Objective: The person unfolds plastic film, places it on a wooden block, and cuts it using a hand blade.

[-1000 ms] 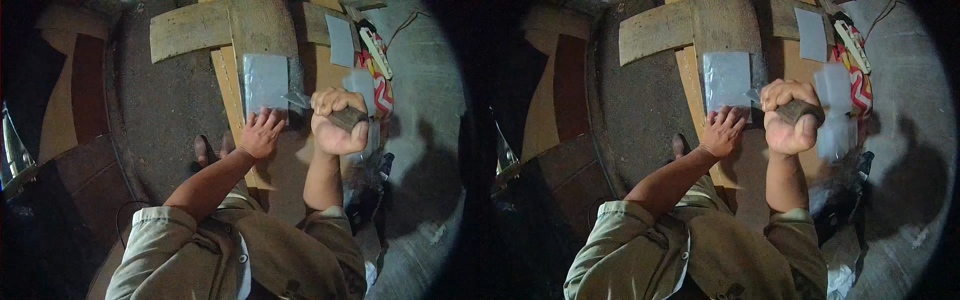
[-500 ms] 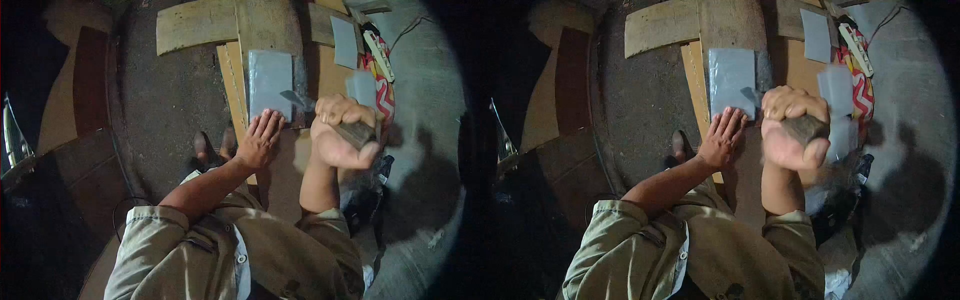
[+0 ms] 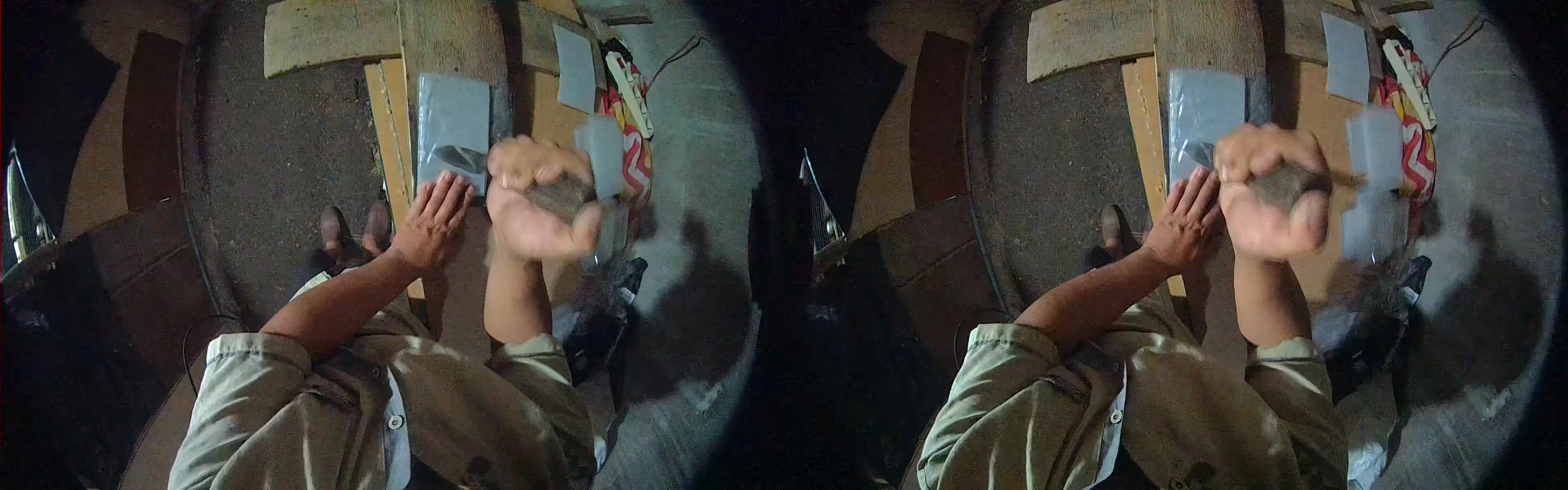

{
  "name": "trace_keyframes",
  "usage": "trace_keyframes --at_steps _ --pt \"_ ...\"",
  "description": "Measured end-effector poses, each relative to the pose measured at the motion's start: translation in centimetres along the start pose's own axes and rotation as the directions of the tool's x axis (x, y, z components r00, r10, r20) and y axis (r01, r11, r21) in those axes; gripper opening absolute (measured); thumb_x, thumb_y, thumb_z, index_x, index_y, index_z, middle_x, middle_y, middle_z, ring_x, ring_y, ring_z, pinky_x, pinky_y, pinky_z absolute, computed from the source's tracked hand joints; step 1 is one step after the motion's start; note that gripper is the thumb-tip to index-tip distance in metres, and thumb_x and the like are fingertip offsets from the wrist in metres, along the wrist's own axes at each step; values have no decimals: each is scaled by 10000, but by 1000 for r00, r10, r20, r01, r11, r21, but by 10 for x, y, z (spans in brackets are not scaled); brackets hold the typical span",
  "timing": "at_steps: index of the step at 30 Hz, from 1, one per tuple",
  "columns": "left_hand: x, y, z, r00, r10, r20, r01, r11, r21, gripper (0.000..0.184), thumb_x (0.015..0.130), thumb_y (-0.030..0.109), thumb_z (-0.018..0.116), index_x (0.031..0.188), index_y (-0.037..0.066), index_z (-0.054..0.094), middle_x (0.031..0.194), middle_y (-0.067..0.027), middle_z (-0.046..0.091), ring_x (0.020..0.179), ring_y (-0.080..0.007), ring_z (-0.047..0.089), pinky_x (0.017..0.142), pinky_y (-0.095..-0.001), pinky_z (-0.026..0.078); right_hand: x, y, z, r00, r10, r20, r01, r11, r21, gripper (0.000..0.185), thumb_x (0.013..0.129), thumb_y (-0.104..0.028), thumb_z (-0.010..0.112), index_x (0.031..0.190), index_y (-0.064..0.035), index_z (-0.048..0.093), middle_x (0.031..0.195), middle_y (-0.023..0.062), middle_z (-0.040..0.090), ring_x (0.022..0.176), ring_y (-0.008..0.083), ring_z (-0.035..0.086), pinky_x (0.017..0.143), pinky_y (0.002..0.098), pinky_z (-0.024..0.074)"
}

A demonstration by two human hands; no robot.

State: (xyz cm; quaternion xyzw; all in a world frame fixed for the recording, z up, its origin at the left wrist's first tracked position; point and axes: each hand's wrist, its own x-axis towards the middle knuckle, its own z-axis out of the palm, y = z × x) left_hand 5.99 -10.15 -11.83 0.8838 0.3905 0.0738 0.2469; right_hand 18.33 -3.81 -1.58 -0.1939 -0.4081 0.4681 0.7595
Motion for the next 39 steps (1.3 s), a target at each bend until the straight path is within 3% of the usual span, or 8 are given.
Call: trace_keyframes --at_steps 2,6,10,14,16,17,22,39 --pt "0 -1 4 999 -4 42 -2 990 143 733 821 223 508 1465 47 206 1510 -162 205 1411 -345 156 1128 -485 156 3 -14 11 989 -141 49 146 984 -102 602 847 -642 373 829 -48 472 642 91 465 550 204 406 538 378 353" --pt "-1 -2 4 999 41 8 -42 997 66 745 818 226 501 1468 37 190 1511 -175 191 1408 -357 154 1128 -499 145 0 -1 -7 1000 -28 0 28 980 -198 607 841 -636 387 804 -35 464 630 96 463 544 209 401 546 380 360" --pt "5 -3 3 1000 13 -25 -13 1000 -2 805 781 225 562 1471 51 187 1516 -203 148 1415 -374 116 1132 -507 120 2 -18 -7 998 -63 16 64 998 -5 575 840 -577 483 830 -3 466 669 119 463 621 215 433 619 353 379" --pt "1 -2 4 997 36 67 -45 989 144 822 780 199 551 1479 47 144 1510 -207 164 1409 -379 134 1123 -517 144 -3 -13 -21 993 -54 109 75 978 -195 575 851 -568 480 834 7 472 661 111 460 599 214 433 591 355 377" --pt "1 -1 3 1000 5 -23 -7 997 -75 803 789 186 541 1478 48 151 1511 -205 162 1410 -376 133 1120 -520 149 3 -14 -26 997 -68 21 70 989 -131 539 877 -532 468 839 6 474 668 105 467 585 208 434 572 362 375" --pt "2 -3 2 997 20 75 -29 992 126 797 796 198 536 1476 47 151 1512 -204 162 1413 -374 127 1121 -517 148 2 -17 -27 997 -75 12 76 991 -109 543 867 -542 478 842 1 475 670 105 469 577 205 431 564 360 372" --pt "2 -3 4 999 28 19 -30 992 123 866 754 158 585 1479 48 125 1530 -178 122 1417 -357 119 1135 -490 148 -1 -29 -22 986 -156 53 161 982 -103 547 834 -564 504 842 -19 470 667 101 475 578 197 427 567 339 360" --pt "-15 2 8 987 1 159 -40 969 244 614 845 277 537 1408 91 377 1544 -162 16 1425 -332 70 1154 -485 90 -9 -29 -35 995 -102 1 99 965 -242 545 854 -580 445 843 -35 466 677 95 489 594 200 446 576 348 374"
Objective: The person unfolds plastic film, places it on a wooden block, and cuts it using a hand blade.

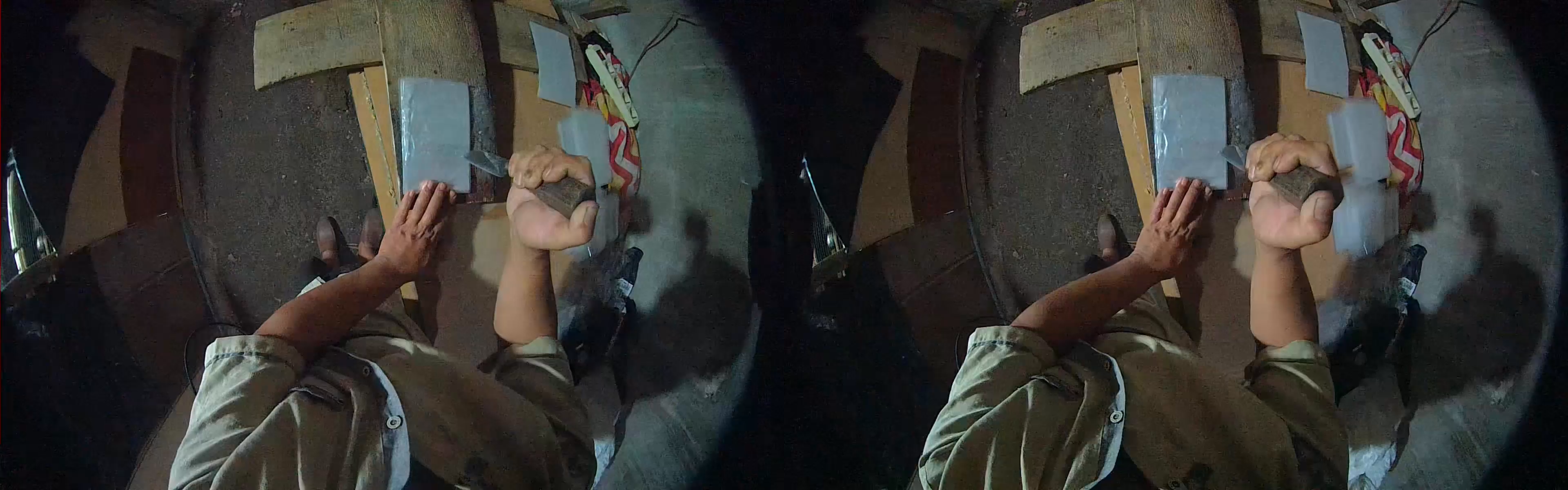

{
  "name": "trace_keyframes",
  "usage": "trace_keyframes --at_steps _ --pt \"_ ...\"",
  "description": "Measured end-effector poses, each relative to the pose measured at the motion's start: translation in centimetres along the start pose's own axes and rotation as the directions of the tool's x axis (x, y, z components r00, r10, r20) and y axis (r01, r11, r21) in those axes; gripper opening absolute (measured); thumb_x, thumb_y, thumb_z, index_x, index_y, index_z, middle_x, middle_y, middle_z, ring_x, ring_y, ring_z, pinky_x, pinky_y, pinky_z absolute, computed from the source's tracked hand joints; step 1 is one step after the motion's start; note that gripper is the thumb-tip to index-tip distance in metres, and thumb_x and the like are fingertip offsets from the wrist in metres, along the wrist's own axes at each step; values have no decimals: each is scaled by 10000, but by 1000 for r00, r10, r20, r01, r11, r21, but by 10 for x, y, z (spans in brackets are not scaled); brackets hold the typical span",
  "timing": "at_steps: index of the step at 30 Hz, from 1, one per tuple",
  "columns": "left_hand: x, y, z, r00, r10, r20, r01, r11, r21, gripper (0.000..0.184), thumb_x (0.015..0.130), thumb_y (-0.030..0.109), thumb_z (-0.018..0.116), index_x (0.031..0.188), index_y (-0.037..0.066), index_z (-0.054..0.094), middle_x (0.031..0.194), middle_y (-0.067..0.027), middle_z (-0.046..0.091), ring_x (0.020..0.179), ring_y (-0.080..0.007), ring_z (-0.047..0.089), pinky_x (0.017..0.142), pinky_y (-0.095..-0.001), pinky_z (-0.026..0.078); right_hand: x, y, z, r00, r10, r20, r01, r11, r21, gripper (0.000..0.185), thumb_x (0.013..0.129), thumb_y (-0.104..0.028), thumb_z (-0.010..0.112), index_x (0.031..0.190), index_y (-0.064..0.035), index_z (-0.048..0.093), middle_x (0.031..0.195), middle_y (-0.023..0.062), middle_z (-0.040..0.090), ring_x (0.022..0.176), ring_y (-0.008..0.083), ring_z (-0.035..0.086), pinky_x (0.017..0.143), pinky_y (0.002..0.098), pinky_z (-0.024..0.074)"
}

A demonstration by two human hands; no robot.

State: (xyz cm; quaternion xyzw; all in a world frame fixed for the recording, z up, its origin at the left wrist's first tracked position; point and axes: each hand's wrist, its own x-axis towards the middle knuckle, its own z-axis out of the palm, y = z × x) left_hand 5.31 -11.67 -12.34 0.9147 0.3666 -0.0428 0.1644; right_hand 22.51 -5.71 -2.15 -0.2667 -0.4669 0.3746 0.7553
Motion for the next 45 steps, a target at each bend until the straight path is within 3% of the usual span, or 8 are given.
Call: trace_keyframes --at_steps 2,5,10,16,19,22,29,45 --pt "1 -1 -2 999 8 38 -5 995 -100 711 836 238 529 1459 66 232 1533 -185 64 1420 -365 71 1139 -516 99 -2 -8 6 999 -38 -8 39 994 104 561 855 -585 473 864 -25 467 699 107 494 636 205 460 605 347 387" --pt "1 -1 2 990 -3 -140 -12 994 -109 604 822 284 550 1380 94 421 1532 -177 93 1421 -341 97 1150 -485 82 -6 -16 34 996 -49 78 31 977 213 557 858 -581 469 863 -24 469 693 110 489 642 214 463 614 359 388" --pt "3 -1 -3 1000 -17 10 18 990 -137 689 798 282 561 1420 82 343 1520 -190 139 1415 -353 114 1144 -492 95 -11 -17 56 997 21 77 -40 966 254 583 844 -596 494 860 -14 466 696 117 491 622 222 455 614 364 390" --pt "2 -1 -3 992 -3 -124 -11 993 -116 767 780 284 567 1440 35 268 1514 -203 147 1412 -365 121 1142 -483 105 -16 20 45 995 94 43 -99 985 142 597 845 -642 402 810 -47 440 645 87 460 566 197 432 553 355 363" --pt "0 -1 -10 997 13 -76 -23 991 -128 780 780 284 573 1444 30 251 1507 -201 166 1410 -365 124 1141 -483 111 -10 9 43 994 110 -8 -106 971 216 591 850 -583 499 828 5 455 682 117 472 620 217 449 608 363 385" --pt "3 0 -1 983 -28 -180 -10 978 -208 829 766 273 595 1460 39 207 1508 -196 156 1413 -360 114 1144 -477 107 -7 -16 55 997 -62 36 54 980 191 550 860 -581 413 819 -35 463 649 91 473 583 218 455 565 363 364" --pt "1 1 -12 999 -6 -52 5 1000 -21 802 747 308 627 1438 68 299 1525 -197 106 1421 -353 77 1156 -466 77 -10 -5 31 999 36 -5 -34 986 164 564 840 -549 516 845 15 482 687 106 476 614 208 452 603 341 382" --pt "2 -1 -6 998 4 -67 -16 985 -170 692 819 183 499 1457 74 255 1533 -187 102 1421 -361 77 1149 -487 82 -5 -18 -3 999 -9 35 9 1000 20 527 856 -561 435 833 -36 471 648 91 473 584 195 434 565 363 359"
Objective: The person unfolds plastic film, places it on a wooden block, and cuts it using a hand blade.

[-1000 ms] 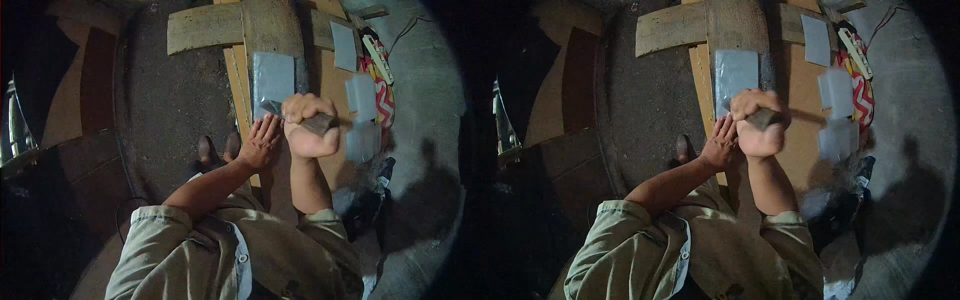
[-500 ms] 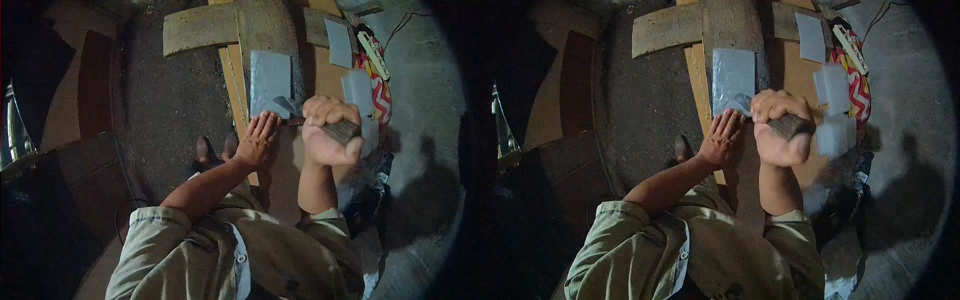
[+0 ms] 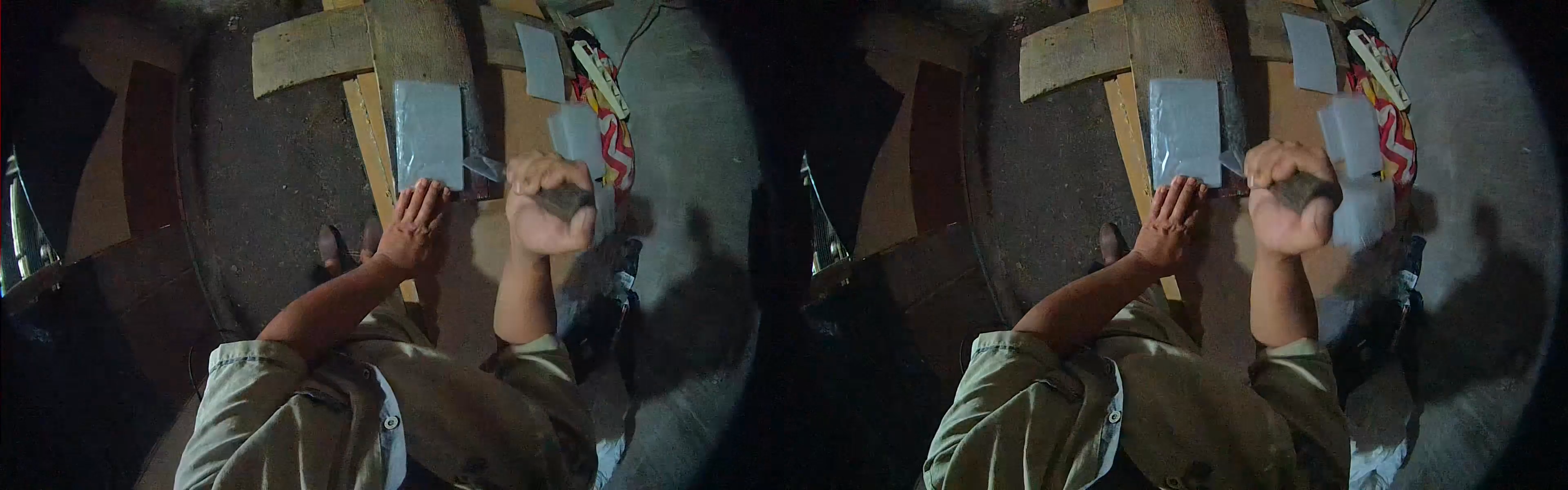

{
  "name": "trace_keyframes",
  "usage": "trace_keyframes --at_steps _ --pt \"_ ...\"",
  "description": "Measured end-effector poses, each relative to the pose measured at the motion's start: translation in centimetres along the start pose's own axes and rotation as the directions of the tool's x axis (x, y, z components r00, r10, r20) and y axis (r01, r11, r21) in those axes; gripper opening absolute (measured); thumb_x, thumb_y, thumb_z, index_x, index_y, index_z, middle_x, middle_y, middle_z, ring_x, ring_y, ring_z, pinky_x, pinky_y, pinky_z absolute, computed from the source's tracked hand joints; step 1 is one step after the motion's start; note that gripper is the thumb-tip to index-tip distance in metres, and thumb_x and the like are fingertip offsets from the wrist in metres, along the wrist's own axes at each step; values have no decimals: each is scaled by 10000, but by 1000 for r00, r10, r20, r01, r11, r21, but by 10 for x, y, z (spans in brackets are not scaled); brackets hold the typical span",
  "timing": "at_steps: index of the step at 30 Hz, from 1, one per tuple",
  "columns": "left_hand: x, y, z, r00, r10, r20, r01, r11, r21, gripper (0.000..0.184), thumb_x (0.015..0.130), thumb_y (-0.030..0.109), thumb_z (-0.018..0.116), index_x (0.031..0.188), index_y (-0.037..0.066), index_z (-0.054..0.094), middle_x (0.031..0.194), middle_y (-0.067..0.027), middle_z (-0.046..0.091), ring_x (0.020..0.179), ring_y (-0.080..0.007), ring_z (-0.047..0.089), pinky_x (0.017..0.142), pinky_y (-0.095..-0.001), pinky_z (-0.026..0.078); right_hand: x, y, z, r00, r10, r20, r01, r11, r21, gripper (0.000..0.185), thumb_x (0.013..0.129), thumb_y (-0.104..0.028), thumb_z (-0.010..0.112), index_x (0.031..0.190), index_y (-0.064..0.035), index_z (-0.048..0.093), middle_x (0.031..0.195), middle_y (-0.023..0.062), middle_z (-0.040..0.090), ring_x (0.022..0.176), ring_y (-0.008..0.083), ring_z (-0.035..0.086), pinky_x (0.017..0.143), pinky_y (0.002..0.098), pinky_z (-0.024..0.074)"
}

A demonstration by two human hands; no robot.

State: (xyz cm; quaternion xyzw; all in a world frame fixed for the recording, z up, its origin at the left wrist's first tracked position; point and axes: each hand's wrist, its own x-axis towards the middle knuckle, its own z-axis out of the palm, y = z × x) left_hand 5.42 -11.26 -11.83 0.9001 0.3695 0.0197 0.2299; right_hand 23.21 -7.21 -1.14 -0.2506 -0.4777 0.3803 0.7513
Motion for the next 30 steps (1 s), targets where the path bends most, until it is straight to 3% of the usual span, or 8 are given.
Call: trace_keyframes --at_steps 5,7,12,17,19,20,23,30 --pt "-3 -5 24 986 -35 -165 23 997 -77 594 922 219 411 1467 74 225 1525 -158 126 1415 -324 127 1127 -533 117 -8 14 -6 999 24 -23 -24 999 -41 513 871 -537 424 835 -26 465 665 98 482 596 198 445 565 354 368" --pt "-9 2 19 996 -61 -61 67 992 103 581 930 203 391 1472 91 214 1531 -126 133 1419 -304 128 1115 -554 120 -8 10 1 999 16 -40 -18 998 -58 531 870 -544 457 818 -15 469 658 98 486 581 195 446 561 340 379" --pt "-7 4 21 989 -120 -81 123 992 35 587 928 215 404 1476 120 215 1517 -121 172 1413 -309 142 1110 -559 118 -9 -2 13 996 -91 -25 92 995 42 551 872 -551 483 828 -2 466 683 106 502 610 207 466 593 352 398" --pt "-6 4 18 994 -95 -44 97 994 58 551 938 245 411 1453 106 273 1525 -132 137 1420 -317 95 1095 -580 117 -21 8 43 999 42 -25 -40 995 96 575 842 -619 437 838 -45 457 665 94 478 594 211 443 579 367 368" --pt "-2 9 -7 922 -152 356 103 983 153 534 936 262 418 1434 98 316 1519 -118 165 1419 -299 112 1099 -565 119 -20 -1 57 998 57 24 -60 990 129 588 839 -633 444 830 -45 449 653 93 455 583 206 426 571 373 366" --pt "-4 7 -2 919 -158 360 110 982 150 534 936 262 418 1434 98 316 1519 -118 165 1419 -299 112 1099 -565 119 -19 -3 64 999 46 27 -50 988 145 591 839 -634 447 831 -43 450 652 95 453 581 205 423 570 373 367" --pt "-9 2 29 991 -116 70 106 985 135 482 928 270 428 1383 111 414 1520 -118 170 1424 -305 93 1097 -575 122 -21 10 66 998 60 3 -59 987 152 595 834 -635 458 834 -39 452 660 99 459 581 204 422 565 366 365" --pt "-7 1 17 992 -95 83 85 990 113 616 911 270 445 1464 93 238 1534 -134 113 1421 -317 96 1087 -575 141 -16 4 59 999 52 -6 -50 978 203 574 843 -569 526 809 2 484 668 106 491 611 206 454 600 355 375"
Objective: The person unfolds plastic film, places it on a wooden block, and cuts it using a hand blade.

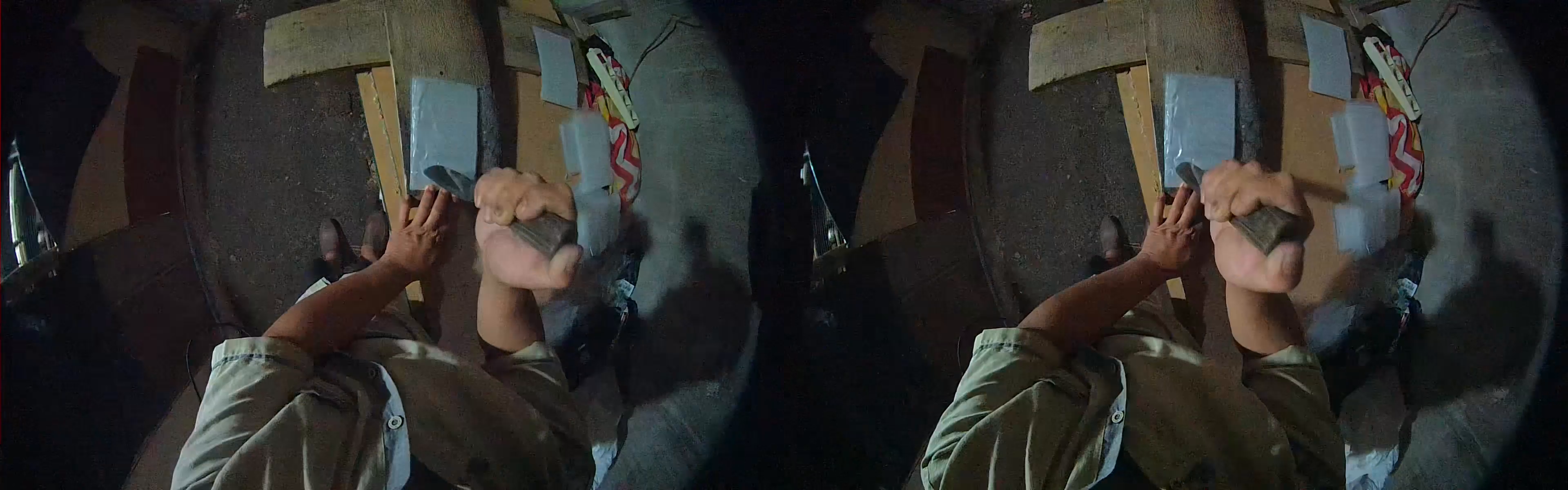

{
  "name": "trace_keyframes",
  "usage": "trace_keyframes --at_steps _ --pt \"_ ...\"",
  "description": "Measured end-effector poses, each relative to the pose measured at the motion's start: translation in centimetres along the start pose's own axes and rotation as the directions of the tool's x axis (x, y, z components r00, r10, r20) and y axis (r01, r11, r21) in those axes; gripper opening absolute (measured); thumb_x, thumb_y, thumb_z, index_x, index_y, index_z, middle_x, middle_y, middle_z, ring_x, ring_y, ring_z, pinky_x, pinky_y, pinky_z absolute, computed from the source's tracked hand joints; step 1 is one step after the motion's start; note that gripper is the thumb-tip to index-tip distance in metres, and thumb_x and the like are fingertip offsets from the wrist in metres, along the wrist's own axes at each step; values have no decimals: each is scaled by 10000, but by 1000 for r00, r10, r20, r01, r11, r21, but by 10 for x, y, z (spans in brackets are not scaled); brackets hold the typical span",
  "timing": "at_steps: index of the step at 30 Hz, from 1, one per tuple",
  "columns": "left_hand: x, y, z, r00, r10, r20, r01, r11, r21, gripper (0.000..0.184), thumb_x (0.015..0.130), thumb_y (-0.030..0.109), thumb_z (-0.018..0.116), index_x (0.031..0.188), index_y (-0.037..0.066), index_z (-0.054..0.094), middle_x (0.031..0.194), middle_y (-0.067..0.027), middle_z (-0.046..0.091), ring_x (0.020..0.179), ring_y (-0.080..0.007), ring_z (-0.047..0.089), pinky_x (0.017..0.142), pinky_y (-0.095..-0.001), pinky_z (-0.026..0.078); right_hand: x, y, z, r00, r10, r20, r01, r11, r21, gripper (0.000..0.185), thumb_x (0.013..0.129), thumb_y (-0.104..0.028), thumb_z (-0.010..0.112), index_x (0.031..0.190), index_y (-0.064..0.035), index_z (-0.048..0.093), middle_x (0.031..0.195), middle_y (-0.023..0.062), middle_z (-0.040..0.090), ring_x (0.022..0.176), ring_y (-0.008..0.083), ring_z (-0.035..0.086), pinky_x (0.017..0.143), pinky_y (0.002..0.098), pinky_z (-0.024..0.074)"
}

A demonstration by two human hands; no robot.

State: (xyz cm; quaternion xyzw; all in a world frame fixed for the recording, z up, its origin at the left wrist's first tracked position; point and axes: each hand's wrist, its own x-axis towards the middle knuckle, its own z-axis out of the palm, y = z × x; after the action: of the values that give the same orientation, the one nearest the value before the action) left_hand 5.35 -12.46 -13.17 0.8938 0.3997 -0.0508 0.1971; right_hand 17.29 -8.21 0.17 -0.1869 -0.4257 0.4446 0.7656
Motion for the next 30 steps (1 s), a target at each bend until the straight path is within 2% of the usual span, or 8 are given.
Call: trace_keyframes --at_steps 5,16,19,22,24,25,27,30 --pt "-1 0 12 978 -7 -208 -12 996 -91 577 929 240 394 1462 82 237 1527 -117 150 1410 -309 147 1079 -567 163 0 11 -20 997 80 -10 -81 991 -105 578 834 -576 523 811 -1 475 692 108 482 635 208 451 598 344 376" --pt "1 3 3 994 -32 -102 21 994 -107 536 966 216 325 1477 132 188 1546 -96 67 1431 -300 50 1131 -542 60 2 -8 -36 998 -1 -64 -7 991 -133 574 842 -577 497 792 -6 470 646 96 469 582 204 442 578 330 377" --pt "0 4 0 990 -35 -135 12 985 -169 427 971 256 348 1371 139 444 1547 -126 64 1431 -311 30 1115 -581 81 0 -10 -36 995 -90 37 94 986 -140 575 850 -578 488 799 -6 469 651 99 472 584 203 439 567 332 373" --pt "2 3 -4 997 -30 -75 27 999 -44 524 966 202 319 1473 134 205 1541 -115 78 1430 -294 51 1124 -543 68 3 -11 -54 998 12 -58 -22 984 -176 564 851 -568 494 804 -6 472 656 104 481 580 197 434 564 329 372" --pt "2 6 -17 980 -39 194 35 999 25 514 958 226 355 1456 136 267 1535 -124 93 1426 -315 51 1117 -556 72 1 -23 -47 999 -38 -35 32 987 -157 553 853 -555 495 804 -5 473 652 105 482 574 196 435 564 329 377" --pt "2 3 -8 980 -44 192 40 999 26 514 958 226 355 1456 136 267 1535 -124 93 1426 -315 51 1117 -556 72 1 -25 -45 996 -84 -9 82 988 -133 542 856 -542 497 804 -3 475 648 106 482 567 195 435 563 328 382" --pt "1 1 6 989 6 -147 4 998 66 532 936 283 414 1431 108 324 1524 -143 119 1416 -347 75 1106 -569 82 -1 -20 -51 999 -43 -22 38 976 -213 542 854 -541 500 808 -2 476 649 106 482 573 195 437 565 328 382" --pt "1 8 -8 1000 -22 -1 22 991 -130 572 923 328 449 1419 67 333 1517 -162 130 1405 -362 99 1097 -570 99 -6 -18 -51 998 -22 -64 1 953 -303 552 849 -548 508 819 2 478 653 108 483 594 198 450 571 326 385"
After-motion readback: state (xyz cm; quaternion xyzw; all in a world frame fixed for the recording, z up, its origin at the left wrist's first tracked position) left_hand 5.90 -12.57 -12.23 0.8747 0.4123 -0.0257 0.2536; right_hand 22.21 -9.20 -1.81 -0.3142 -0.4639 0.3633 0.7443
